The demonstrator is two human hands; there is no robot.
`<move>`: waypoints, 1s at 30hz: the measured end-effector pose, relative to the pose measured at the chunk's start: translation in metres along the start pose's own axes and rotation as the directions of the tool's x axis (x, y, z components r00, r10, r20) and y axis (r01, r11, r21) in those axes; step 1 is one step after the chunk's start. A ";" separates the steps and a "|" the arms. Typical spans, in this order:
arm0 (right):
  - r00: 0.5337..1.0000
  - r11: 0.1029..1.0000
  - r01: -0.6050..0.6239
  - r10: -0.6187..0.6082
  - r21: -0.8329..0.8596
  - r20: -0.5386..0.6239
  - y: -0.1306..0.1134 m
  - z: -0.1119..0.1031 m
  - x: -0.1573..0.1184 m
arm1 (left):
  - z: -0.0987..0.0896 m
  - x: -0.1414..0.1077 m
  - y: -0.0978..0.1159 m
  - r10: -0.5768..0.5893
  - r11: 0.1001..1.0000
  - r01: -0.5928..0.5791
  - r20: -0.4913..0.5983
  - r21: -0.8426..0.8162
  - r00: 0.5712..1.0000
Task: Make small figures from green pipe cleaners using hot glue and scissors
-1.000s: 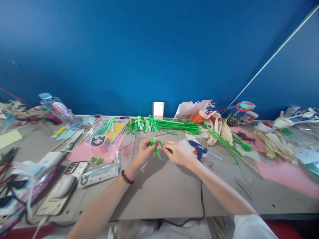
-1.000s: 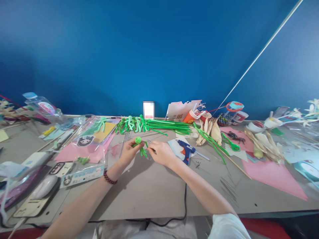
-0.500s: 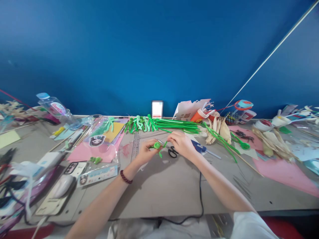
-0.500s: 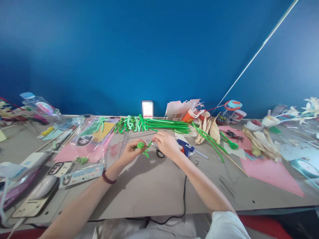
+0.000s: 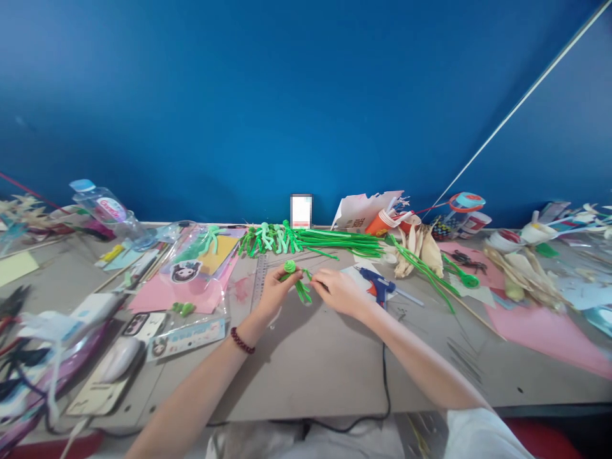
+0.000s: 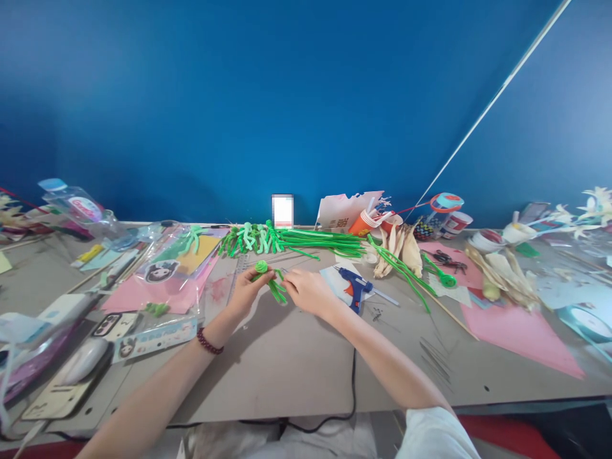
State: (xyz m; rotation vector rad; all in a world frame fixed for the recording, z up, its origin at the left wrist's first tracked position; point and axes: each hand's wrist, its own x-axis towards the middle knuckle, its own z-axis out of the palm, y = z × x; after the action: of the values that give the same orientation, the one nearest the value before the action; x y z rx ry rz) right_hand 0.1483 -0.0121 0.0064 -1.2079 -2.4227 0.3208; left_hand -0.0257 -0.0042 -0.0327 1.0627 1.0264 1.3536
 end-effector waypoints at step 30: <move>0.999 0.974 0.032 -0.035 -0.223 -0.013 -0.009 0.004 -0.003 | -0.001 0.001 -0.003 -0.059 0.998 0.059 -0.027 0.005 0.998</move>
State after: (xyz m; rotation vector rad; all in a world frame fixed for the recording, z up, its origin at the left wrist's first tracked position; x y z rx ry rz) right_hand 0.1413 -0.0201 0.0055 -1.2536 -2.5133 0.0286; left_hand -0.0261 -0.0032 -0.0361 1.0138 1.0738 1.3211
